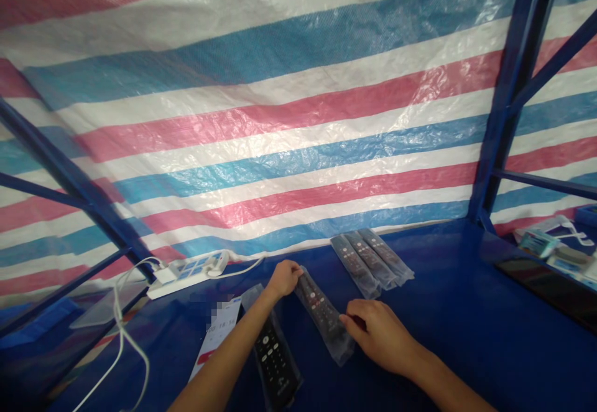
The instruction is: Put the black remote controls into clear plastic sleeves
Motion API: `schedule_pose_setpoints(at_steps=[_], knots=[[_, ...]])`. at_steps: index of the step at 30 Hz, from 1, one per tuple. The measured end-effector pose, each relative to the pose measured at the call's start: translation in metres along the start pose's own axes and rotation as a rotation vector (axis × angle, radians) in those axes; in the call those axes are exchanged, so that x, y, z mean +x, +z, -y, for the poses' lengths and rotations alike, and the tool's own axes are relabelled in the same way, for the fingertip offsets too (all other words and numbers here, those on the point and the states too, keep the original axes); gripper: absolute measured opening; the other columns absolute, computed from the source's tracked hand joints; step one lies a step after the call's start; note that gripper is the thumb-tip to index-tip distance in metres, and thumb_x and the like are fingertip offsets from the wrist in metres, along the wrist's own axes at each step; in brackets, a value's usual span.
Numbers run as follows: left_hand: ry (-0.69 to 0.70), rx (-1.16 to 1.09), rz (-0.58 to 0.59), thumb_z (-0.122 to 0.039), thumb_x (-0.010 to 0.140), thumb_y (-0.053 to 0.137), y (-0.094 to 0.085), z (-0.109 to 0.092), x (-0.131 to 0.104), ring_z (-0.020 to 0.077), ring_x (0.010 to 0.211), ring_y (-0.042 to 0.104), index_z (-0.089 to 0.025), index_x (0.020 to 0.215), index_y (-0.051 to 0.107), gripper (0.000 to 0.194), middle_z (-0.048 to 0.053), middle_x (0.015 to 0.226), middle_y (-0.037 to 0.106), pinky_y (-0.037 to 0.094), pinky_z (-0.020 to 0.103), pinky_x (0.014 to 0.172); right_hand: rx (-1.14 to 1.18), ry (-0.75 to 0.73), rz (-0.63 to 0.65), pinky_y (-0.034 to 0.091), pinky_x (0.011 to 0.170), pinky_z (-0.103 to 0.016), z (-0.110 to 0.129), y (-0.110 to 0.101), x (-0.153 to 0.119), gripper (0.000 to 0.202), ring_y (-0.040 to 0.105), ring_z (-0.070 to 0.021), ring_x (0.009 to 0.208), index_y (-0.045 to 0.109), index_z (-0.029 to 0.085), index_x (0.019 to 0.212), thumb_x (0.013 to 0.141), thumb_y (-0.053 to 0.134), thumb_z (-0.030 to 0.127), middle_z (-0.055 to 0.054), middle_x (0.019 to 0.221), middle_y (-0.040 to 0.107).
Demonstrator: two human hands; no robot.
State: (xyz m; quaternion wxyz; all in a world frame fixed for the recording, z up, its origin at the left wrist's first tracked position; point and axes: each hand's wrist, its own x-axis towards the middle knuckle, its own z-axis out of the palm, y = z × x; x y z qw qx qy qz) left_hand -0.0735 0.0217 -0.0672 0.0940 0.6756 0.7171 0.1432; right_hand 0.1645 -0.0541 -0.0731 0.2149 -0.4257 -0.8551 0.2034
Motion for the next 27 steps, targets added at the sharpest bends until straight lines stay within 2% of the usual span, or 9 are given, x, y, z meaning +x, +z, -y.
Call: schedule_pose_setpoints(at_steps=[6,14,20,27], knots=[[0.095,0.028,-0.122,-0.011,0.087,0.043,-0.027,-0.017,-0.012,0.0187,0.094,0.060,-0.017,0.087,0.066,0.024,0.008,0.097,0.067,0.040,0.027,0.082,0.017,0.010,-0.030,0.036,0.059,-0.025,0.000,-0.003,-0.001,0.038,0.055,-0.0145,0.062,0.046,0.021,0.061,0.094,0.034,0.035,0.000,0.064,0.058],[0.243,0.023,-0.172,-0.011,0.085,0.044,-0.078,-0.048,-0.034,0.0162,0.080,0.058,-0.018,0.074,0.064,0.024,0.004,0.081,0.067,0.038,0.026,0.073,0.004,0.069,-0.103,0.036,0.059,-0.026,-0.002,-0.005,-0.003,0.040,0.056,-0.0157,0.062,0.048,0.022,0.063,0.094,0.034,0.043,0.000,0.063,0.059],[0.257,0.014,-0.252,-0.016,0.086,0.047,-0.106,-0.068,-0.046,0.0148,0.075,0.057,-0.017,0.075,0.066,0.023,0.003,0.079,0.067,0.038,0.026,0.072,-0.054,0.136,-0.020,0.032,0.056,-0.026,0.006,-0.008,-0.008,0.030,0.059,-0.0176,0.062,0.059,0.022,0.081,0.084,0.051,0.051,0.001,0.064,0.062],[0.277,0.043,-0.322,-0.013,0.084,0.048,-0.125,-0.078,-0.052,0.0144,0.073,0.059,-0.017,0.071,0.065,0.023,0.003,0.075,0.067,0.038,0.026,0.069,-0.092,0.124,0.054,0.032,0.058,-0.026,0.012,-0.003,-0.012,0.028,0.064,-0.0202,0.069,0.059,0.023,0.078,0.073,0.066,0.049,-0.001,0.075,0.070]])
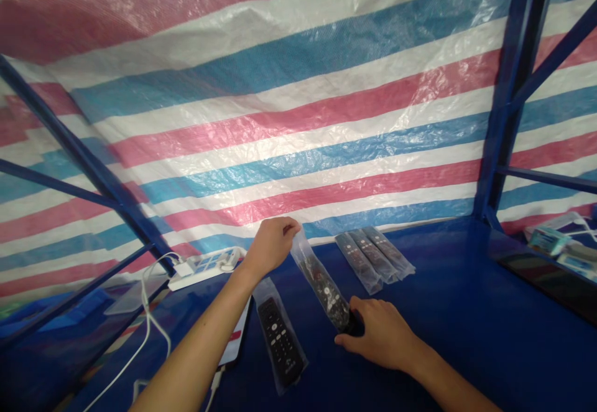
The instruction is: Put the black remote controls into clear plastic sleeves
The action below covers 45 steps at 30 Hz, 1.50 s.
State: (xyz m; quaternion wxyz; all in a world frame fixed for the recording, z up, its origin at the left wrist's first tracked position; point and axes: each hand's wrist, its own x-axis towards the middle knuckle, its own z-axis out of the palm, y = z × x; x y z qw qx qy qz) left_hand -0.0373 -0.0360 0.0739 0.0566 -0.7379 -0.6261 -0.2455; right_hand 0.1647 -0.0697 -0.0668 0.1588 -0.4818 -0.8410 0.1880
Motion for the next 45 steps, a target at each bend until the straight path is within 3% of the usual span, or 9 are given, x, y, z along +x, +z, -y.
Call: schedule_pose_setpoints(at_steps=[6,11,17,22,26,32,35,39,45], knots=[[-0.014,0.115,-0.017,-0.013,0.086,0.046,-0.009,-0.003,0.002,0.0162,0.077,0.061,-0.017,0.071,0.065,0.025,0.005,0.077,0.068,0.039,0.027,0.070,-0.049,0.012,0.020,0.041,0.069,-0.030,0.001,0.010,0.000,0.030,0.067,-0.0276,0.086,0.062,0.020,0.092,0.075,0.064,0.044,-0.007,0.092,0.073],[-0.032,0.092,-0.074,-0.014,0.085,0.046,-0.021,0.002,0.005,0.0166,0.079,0.062,-0.017,0.074,0.067,0.024,0.005,0.080,0.069,0.041,0.026,0.073,-0.019,0.028,0.004,0.043,0.071,-0.030,0.003,0.010,0.000,0.025,0.068,-0.0257,0.085,0.063,0.019,0.093,0.078,0.060,0.038,-0.008,0.095,0.073],[-0.109,-0.016,-0.292,-0.021,0.080,0.052,-0.065,0.020,0.008,0.0151,0.070,0.060,-0.017,0.072,0.067,0.018,0.001,0.071,0.067,0.042,0.026,0.069,0.053,0.009,0.014,0.040,0.062,-0.026,0.002,0.008,0.000,0.014,0.066,-0.0217,0.077,0.062,0.020,0.075,0.077,0.058,0.033,-0.006,0.083,0.072],[-0.187,-0.265,-0.367,-0.037,0.075,0.058,-0.094,0.058,0.010,0.0143,0.066,0.057,-0.018,0.073,0.067,0.021,0.000,0.068,0.066,0.042,0.026,0.066,0.097,0.070,0.074,0.035,0.053,-0.024,0.001,0.007,0.002,0.018,0.062,-0.0187,0.064,0.062,0.019,0.068,0.075,0.059,0.035,-0.005,0.069,0.068],[-0.255,-0.526,-0.157,-0.050,0.068,0.061,-0.061,0.100,0.013,0.0118,0.062,0.051,-0.018,0.076,0.067,0.034,0.000,0.070,0.064,0.041,0.025,0.062,0.125,0.076,0.081,0.032,0.050,-0.024,-0.003,0.007,0.005,0.021,0.058,-0.0162,0.058,0.061,0.018,0.064,0.075,0.059,0.036,-0.003,0.063,0.065],[-0.308,-0.561,0.232,-0.035,0.065,0.062,0.050,0.128,-0.007,0.0115,0.055,0.050,-0.016,0.064,0.066,0.020,0.000,0.058,0.059,0.041,0.025,0.058,0.136,0.080,0.022,0.029,0.049,-0.025,-0.007,0.002,0.011,0.028,0.052,-0.0138,0.053,0.054,0.019,0.060,0.077,0.054,0.042,-0.001,0.058,0.059],[-0.312,-0.518,0.338,-0.026,0.065,0.060,0.090,0.134,-0.020,0.0104,0.050,0.047,-0.015,0.057,0.063,0.014,-0.003,0.050,0.054,0.039,0.024,0.054,0.130,0.072,0.030,0.029,0.049,-0.025,0.004,-0.002,0.013,0.028,0.053,-0.0140,0.054,0.054,0.020,0.060,0.076,0.054,0.042,-0.001,0.059,0.060],[-0.286,-0.442,0.387,-0.020,0.064,0.058,0.110,0.145,-0.026,0.0095,0.051,0.046,-0.014,0.058,0.064,0.011,-0.004,0.049,0.052,0.037,0.022,0.054,0.115,0.071,0.136,0.028,0.048,-0.025,0.030,-0.003,0.014,0.021,0.058,-0.0155,0.057,0.056,0.019,0.059,0.072,0.055,0.036,-0.003,0.062,0.065],[-0.228,-0.337,0.398,-0.017,0.069,0.057,0.106,0.150,-0.023,0.0121,0.060,0.054,-0.012,0.069,0.069,0.014,0.000,0.062,0.063,0.041,0.023,0.061,-0.026,0.044,0.194,0.033,0.052,-0.027,0.056,0.005,0.019,0.020,0.066,-0.0217,0.065,0.064,0.019,0.059,0.069,0.055,0.033,-0.009,0.068,0.072]])
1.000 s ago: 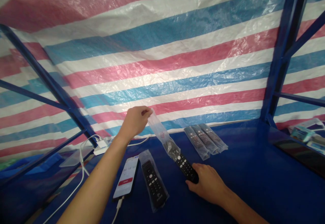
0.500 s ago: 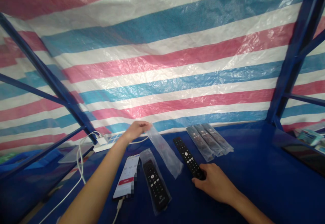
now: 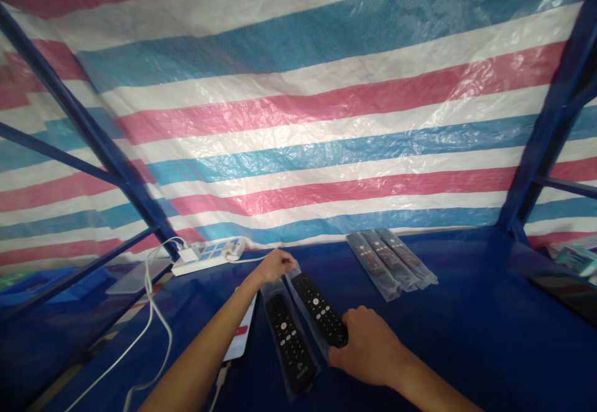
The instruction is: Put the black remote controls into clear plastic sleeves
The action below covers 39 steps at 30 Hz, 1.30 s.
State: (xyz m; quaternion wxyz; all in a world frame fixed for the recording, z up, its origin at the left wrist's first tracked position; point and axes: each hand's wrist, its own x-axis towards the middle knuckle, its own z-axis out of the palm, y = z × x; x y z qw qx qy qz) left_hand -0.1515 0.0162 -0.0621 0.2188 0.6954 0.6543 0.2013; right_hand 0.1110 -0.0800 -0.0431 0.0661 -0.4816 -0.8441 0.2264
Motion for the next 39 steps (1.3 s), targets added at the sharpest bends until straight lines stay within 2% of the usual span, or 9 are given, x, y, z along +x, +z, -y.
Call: schedule_pose_setpoints(at_steps=[6,11,14,18,22,30,34,36,39], knots=[[-0.013,0.169,-0.043,-0.012,0.074,0.053,-0.001,-0.010,-0.007,0.0148,0.070,0.061,-0.013,0.074,0.071,0.017,0.003,0.072,0.069,0.044,0.024,0.069,-0.093,0.041,-0.020,0.040,0.058,-0.029,0.014,0.017,0.002,0.025,0.069,-0.0271,0.073,0.071,0.018,0.069,0.073,0.058,0.038,-0.013,0.076,0.074],[-0.066,0.322,-0.189,-0.022,0.085,0.049,-0.005,-0.019,-0.013,0.0213,0.095,0.061,-0.015,0.090,0.069,0.022,0.011,0.097,0.068,0.044,0.031,0.084,-0.213,0.109,-0.107,0.046,0.064,-0.032,-0.004,-0.001,0.007,0.043,0.069,-0.0281,0.080,0.069,0.018,0.079,0.084,0.051,0.056,-0.012,0.083,0.073],[-0.067,0.378,-0.246,-0.024,0.089,0.046,-0.007,-0.026,-0.017,0.0227,0.106,0.057,-0.016,0.097,0.067,0.024,0.013,0.106,0.065,0.042,0.032,0.090,-0.389,0.238,-0.266,0.047,0.071,-0.034,-0.033,-0.021,0.018,0.040,0.068,-0.0298,0.091,0.066,0.014,0.099,0.093,0.042,0.046,-0.016,0.096,0.072],[-0.026,0.401,-0.232,-0.024,0.090,0.045,0.000,-0.043,-0.019,0.0204,0.102,0.058,-0.019,0.094,0.067,0.023,0.009,0.103,0.066,0.042,0.030,0.090,-0.457,0.304,-0.212,0.047,0.071,-0.035,-0.061,-0.028,0.034,0.028,0.068,-0.0320,0.093,0.066,0.009,0.102,0.091,0.047,0.027,-0.020,0.098,0.072],[0.033,0.391,-0.195,-0.025,0.091,0.044,0.013,-0.063,-0.019,0.0198,0.099,0.059,-0.019,0.093,0.067,0.024,0.007,0.100,0.067,0.042,0.029,0.088,-0.395,0.182,-0.143,0.046,0.070,-0.031,-0.063,-0.019,0.037,0.025,0.069,-0.0274,0.089,0.069,0.011,0.093,0.087,0.044,0.013,-0.017,0.094,0.073],[0.081,0.328,-0.097,-0.028,0.089,0.045,0.040,-0.086,-0.004,0.0192,0.097,0.060,-0.020,0.102,0.066,0.025,0.006,0.101,0.067,0.043,0.028,0.089,-0.234,-0.073,-0.062,0.039,0.064,-0.027,-0.054,-0.006,0.012,0.023,0.068,-0.0228,0.080,0.066,0.017,0.080,0.084,0.043,0.014,-0.008,0.083,0.072],[0.027,0.309,-0.096,-0.028,0.088,0.047,0.056,-0.088,0.011,0.0227,0.107,0.057,-0.013,0.113,0.062,0.032,0.013,0.115,0.062,0.041,0.030,0.093,-0.056,-0.168,-0.023,0.035,0.059,-0.025,-0.055,-0.003,-0.002,0.021,0.064,-0.0177,0.068,0.062,0.018,0.069,0.079,0.045,0.012,-0.004,0.071,0.069],[-0.015,0.299,-0.099,-0.028,0.088,0.047,0.062,-0.087,0.019,0.0256,0.111,0.056,-0.010,0.109,0.064,0.032,0.017,0.117,0.062,0.042,0.032,0.093,0.026,-0.203,-0.002,0.034,0.057,-0.023,-0.058,-0.002,-0.006,0.018,0.060,-0.0147,0.063,0.060,0.019,0.066,0.080,0.048,0.015,-0.002,0.068,0.067],[-0.061,0.270,-0.085,-0.024,0.088,0.047,0.067,-0.084,0.027,0.0231,0.104,0.060,-0.013,0.093,0.070,0.025,0.014,0.106,0.067,0.043,0.030,0.090,0.132,-0.220,-0.047,0.033,0.055,-0.022,-0.068,-0.004,-0.008,0.024,0.055,-0.0119,0.058,0.055,0.019,0.063,0.085,0.047,0.025,0.001,0.064,0.062]])
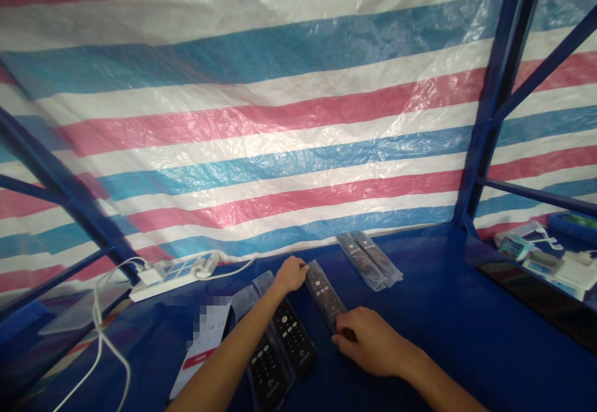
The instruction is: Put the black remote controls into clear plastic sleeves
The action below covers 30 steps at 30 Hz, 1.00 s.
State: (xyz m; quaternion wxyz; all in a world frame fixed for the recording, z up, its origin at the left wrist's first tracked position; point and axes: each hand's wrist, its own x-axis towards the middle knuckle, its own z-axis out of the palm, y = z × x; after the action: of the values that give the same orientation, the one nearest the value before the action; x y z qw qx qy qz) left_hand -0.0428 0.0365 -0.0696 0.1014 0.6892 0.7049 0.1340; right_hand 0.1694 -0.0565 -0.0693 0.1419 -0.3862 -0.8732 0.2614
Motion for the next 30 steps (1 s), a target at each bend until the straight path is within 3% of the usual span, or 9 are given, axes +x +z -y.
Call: schedule_pose_setpoints(at_steps=[4,11,14,20,26,30], knots=[[-0.019,-0.034,0.009,-0.021,0.088,0.049,0.004,0.001,0.006,0.0173,0.094,0.063,-0.016,0.088,0.068,0.020,0.008,0.097,0.070,0.045,0.029,0.085,0.038,0.048,-0.127,0.033,0.055,-0.022,-0.013,-0.003,0.000,0.034,0.051,-0.0123,0.058,0.049,0.020,0.061,0.091,0.041,0.035,0.002,0.060,0.055],[0.012,-0.019,-0.006,-0.008,0.084,0.047,0.003,-0.004,0.005,0.0203,0.098,0.063,-0.012,0.099,0.065,0.024,0.012,0.100,0.069,0.043,0.027,0.083,0.036,0.080,-0.191,0.035,0.056,-0.023,-0.020,-0.005,0.000,0.036,0.049,-0.0124,0.057,0.044,0.020,0.059,0.091,0.039,0.036,0.002,0.060,0.052],[0.019,-0.019,-0.002,-0.012,0.086,0.047,0.002,-0.004,0.005,0.0208,0.097,0.063,-0.012,0.098,0.065,0.022,0.012,0.099,0.069,0.043,0.026,0.081,0.036,0.091,-0.232,0.034,0.055,-0.023,-0.021,-0.008,0.000,0.038,0.049,-0.0125,0.058,0.045,0.020,0.059,0.092,0.038,0.037,0.002,0.059,0.051],[0.069,-0.017,0.020,-0.023,0.085,0.056,-0.001,-0.007,0.003,0.0183,0.086,0.064,-0.018,0.075,0.068,0.017,0.006,0.085,0.070,0.043,0.024,0.075,0.017,0.101,-0.267,0.033,0.054,-0.023,-0.023,-0.008,-0.001,0.038,0.048,-0.0123,0.057,0.044,0.020,0.058,0.092,0.038,0.036,0.002,0.058,0.052],[0.171,0.021,-0.134,-0.022,0.092,0.041,-0.034,-0.025,-0.013,0.0187,0.094,0.060,-0.019,0.090,0.065,0.024,0.006,0.098,0.067,0.040,0.027,0.080,0.016,0.077,-0.322,0.032,0.054,-0.024,-0.025,-0.008,-0.001,0.038,0.048,-0.0121,0.055,0.040,0.021,0.058,0.092,0.036,0.036,0.003,0.057,0.049],[0.221,0.045,-0.192,-0.027,0.094,0.039,-0.063,-0.039,-0.029,0.0195,0.092,0.059,-0.021,0.092,0.063,0.025,0.005,0.094,0.067,0.038,0.027,0.078,0.042,0.098,-0.389,0.033,0.055,-0.025,-0.024,-0.011,-0.003,0.038,0.049,-0.0126,0.055,0.043,0.021,0.060,0.093,0.035,0.038,0.002,0.057,0.051]])
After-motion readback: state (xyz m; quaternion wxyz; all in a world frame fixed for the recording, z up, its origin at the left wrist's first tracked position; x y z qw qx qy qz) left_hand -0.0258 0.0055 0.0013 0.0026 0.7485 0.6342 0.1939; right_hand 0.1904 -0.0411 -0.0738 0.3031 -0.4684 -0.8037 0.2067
